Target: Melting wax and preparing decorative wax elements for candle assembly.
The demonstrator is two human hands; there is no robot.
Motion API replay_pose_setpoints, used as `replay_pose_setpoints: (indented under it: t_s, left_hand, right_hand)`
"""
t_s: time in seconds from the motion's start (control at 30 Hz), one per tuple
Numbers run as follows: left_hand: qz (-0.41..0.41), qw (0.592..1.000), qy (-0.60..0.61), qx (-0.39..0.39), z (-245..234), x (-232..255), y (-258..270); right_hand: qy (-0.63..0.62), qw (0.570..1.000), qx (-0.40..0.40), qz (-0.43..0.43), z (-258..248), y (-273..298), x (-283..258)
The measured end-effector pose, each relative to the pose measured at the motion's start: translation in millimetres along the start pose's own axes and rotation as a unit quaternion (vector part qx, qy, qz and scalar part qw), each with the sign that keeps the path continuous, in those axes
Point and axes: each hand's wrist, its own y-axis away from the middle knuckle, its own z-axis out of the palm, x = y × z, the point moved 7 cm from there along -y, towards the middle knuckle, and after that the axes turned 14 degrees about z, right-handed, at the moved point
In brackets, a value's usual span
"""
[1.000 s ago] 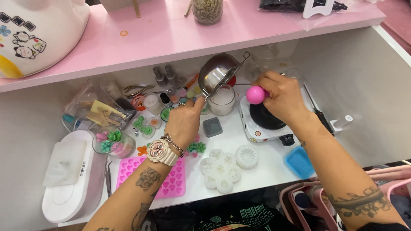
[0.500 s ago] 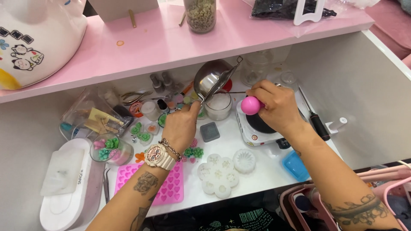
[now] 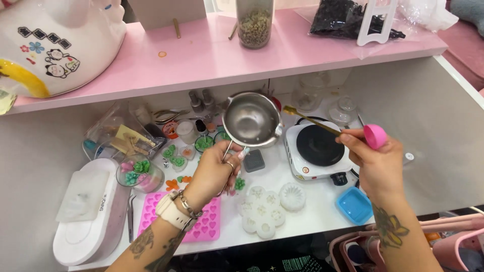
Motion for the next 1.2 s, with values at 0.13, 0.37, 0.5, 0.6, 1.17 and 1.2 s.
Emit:
replay_pose_setpoints:
  t_s: [0.13, 0.37, 0.5, 0.6, 1.17, 1.2]
  left_hand:
    - [0.0, 0.999, 0.031, -0.039, 9.2, -1.8, 24.6]
    - [0.083, 0.987, -0.031, -0.132, 43.4, 23.7, 38.1]
    - [0.042, 0.979, -0.105, -0.168, 58.4, 26.9, 11.2]
    - [0.037, 0.965, -0.132, -0.225, 72.1, 22.0, -21.1]
    - [0.034, 0.894, -0.237, -0.379, 94.9, 12.8, -93.1]
    - [0.039, 0.89, -0.249, -0.379, 94.4, 15.0, -91.9]
  right_hand:
    - [-0.012, 0.999, 0.023, 0.026, -19.6, 29.7, -4.5]
    - [0.023, 0.998, 0.055, -0.022, -44.4, 70.1, -13.3]
    - [0.006, 0.997, 0.079, -0.004, -57.0, 64.8, -8.1]
    - [-0.032, 0.996, 0.08, -0.031, -73.7, 62.2, -10.8]
    - [0.085, 0.988, 0.129, 0.007, -73.9, 20.0, -9.8]
    - [0.119, 0.986, 0.115, 0.01, -65.6, 11.1, -9.4]
